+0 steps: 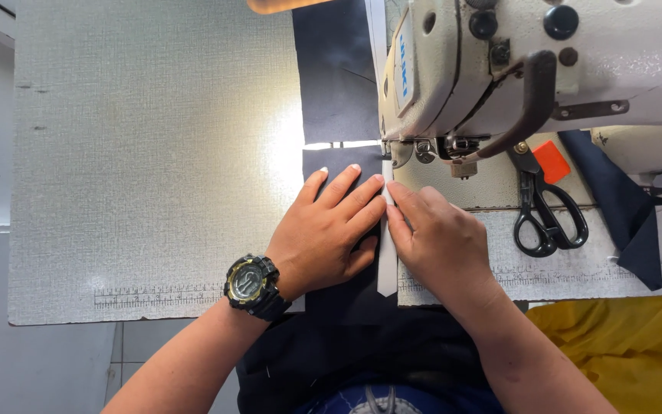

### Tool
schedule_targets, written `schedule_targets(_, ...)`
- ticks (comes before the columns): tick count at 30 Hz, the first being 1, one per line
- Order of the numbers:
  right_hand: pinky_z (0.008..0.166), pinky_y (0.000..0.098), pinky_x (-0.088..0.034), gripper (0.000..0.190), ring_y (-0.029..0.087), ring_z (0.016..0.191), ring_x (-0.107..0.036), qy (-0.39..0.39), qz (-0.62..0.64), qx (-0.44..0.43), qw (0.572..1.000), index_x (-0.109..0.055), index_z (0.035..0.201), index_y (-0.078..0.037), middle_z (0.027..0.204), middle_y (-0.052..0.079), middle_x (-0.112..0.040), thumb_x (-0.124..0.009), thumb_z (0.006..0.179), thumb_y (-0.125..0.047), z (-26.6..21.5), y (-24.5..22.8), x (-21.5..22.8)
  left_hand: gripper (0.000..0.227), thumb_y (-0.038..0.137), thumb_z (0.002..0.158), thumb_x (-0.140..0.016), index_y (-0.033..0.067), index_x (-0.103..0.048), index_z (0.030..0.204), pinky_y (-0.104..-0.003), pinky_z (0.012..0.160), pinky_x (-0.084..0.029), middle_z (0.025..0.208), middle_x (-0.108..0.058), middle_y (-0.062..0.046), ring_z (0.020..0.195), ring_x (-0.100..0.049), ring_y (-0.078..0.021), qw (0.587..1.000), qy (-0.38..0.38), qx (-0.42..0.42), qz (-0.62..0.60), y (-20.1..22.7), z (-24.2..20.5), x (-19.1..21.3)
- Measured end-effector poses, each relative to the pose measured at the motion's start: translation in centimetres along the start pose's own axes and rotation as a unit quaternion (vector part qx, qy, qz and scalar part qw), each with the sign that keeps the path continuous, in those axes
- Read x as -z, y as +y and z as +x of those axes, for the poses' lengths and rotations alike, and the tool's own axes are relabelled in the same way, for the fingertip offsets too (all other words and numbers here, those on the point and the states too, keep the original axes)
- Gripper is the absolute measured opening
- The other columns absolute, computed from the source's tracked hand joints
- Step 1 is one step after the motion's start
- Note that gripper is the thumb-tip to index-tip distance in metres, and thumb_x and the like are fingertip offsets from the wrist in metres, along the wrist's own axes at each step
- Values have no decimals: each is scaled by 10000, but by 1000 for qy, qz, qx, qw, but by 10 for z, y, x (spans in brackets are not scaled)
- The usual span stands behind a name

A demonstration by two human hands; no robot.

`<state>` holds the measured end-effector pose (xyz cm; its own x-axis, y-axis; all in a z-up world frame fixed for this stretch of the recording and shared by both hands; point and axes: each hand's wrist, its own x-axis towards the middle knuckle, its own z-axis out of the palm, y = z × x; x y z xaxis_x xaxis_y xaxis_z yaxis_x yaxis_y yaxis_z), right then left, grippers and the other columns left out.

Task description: The person is marking fabric strips with a red marker and cutting them with scissors at a sewing workstation.

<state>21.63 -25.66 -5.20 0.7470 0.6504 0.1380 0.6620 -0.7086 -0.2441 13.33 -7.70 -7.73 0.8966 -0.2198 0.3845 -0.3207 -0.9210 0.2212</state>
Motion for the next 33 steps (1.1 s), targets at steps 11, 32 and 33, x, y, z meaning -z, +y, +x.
schedule_targets(11, 624, 553, -612, 335, 374, 718, -729, -48, 28, -22, 998, -694, 1299, -262, 816, 78, -678, -574, 1009, -380, 6, 1, 4, 651, 319, 868, -675, 130, -522, 1472, -576, 1093, -327, 1415, -588, -145, 1379, -478, -399, 1000, -17, 3, -6, -5, 4, 1)
schedule_targets(32, 656, 397, -585, 230, 270, 818, -696, 82, 80, 83, 990, -751, 1132, -170, 832, 12, -639, -712, 951, -304, -26, 13, 6, 635, 264, 807, -789, 47, -596, 1372, -630, 1088, -358, 1395, -609, -197, 1346, -522, -426, 1000, 9, 1, -5, 8, 7, 11)
schedule_targets(33, 693, 364, -582, 187, 252, 869, -678, 121, 91, 115, 982, -779, 1068, -155, 900, 7, -660, -747, 919, -265, -33, 13, 7, 612, 248, 814, -793, 30, -607, 1354, -633, 1092, -360, 1385, -619, -209, 1343, -531, -431, 1000, 6, 2, -13, 13, 5, 15)
